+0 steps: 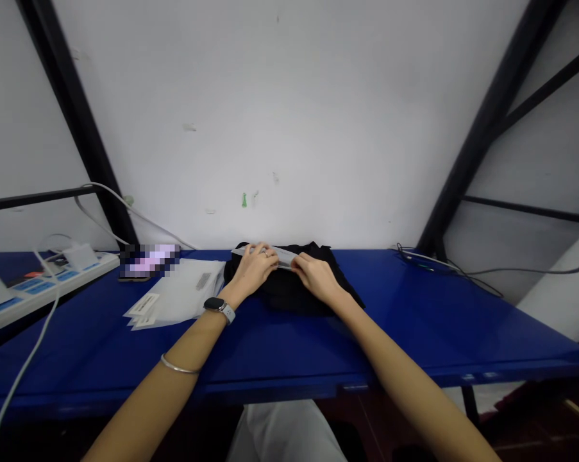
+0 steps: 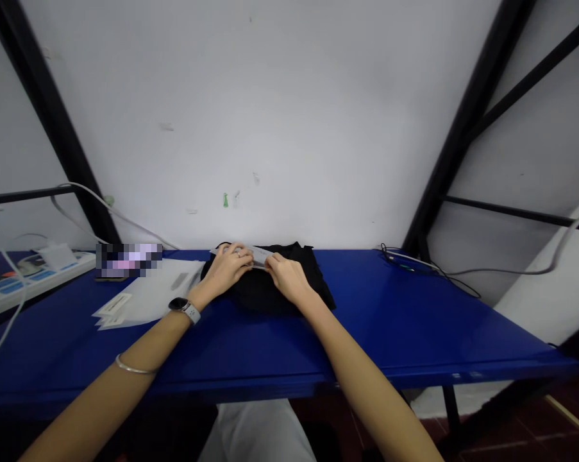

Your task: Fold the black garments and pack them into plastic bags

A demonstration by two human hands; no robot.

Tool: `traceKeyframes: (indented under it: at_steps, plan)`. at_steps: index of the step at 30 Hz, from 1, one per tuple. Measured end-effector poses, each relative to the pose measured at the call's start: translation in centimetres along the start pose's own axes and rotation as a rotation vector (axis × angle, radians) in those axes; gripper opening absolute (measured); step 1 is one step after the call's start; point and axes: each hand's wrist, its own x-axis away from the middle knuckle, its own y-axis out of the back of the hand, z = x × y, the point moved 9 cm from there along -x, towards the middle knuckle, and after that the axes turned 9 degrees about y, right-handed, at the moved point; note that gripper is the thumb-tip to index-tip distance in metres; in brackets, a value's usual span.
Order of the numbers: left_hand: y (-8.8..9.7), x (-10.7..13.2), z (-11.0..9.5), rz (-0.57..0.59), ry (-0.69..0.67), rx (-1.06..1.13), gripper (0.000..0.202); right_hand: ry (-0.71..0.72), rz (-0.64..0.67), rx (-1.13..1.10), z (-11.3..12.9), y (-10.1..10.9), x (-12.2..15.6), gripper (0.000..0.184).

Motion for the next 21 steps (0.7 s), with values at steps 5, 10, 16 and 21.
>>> traceKeyframes:
  at_steps: [5, 10, 16, 21]
  plan:
    - [0.8, 0.5, 5.5, -0.05, 0.174, -0.08, 0.008, -0.164, 0.027, 0.193, -4.2, 1.6, 1.0, 0.016]
    - [1.6, 0.8, 6.8, -0.069, 0.222, -0.06, 0.008, -0.199, -0.006, 0.202, -5.9, 2.2, 1.6, 0.016]
    - [2.0, 0.2, 4.6, -0.082, 0.183, -0.063, 0.008, 0.121, -0.028, 0.115, -0.6, 0.8, 0.2, 0.023]
    - [2.3, 0.2, 4.1, -0.097, 0.161, -0.038, 0.01, 0.058, -0.002, 0.203, 0.0, -0.2, -0.3, 0.03]
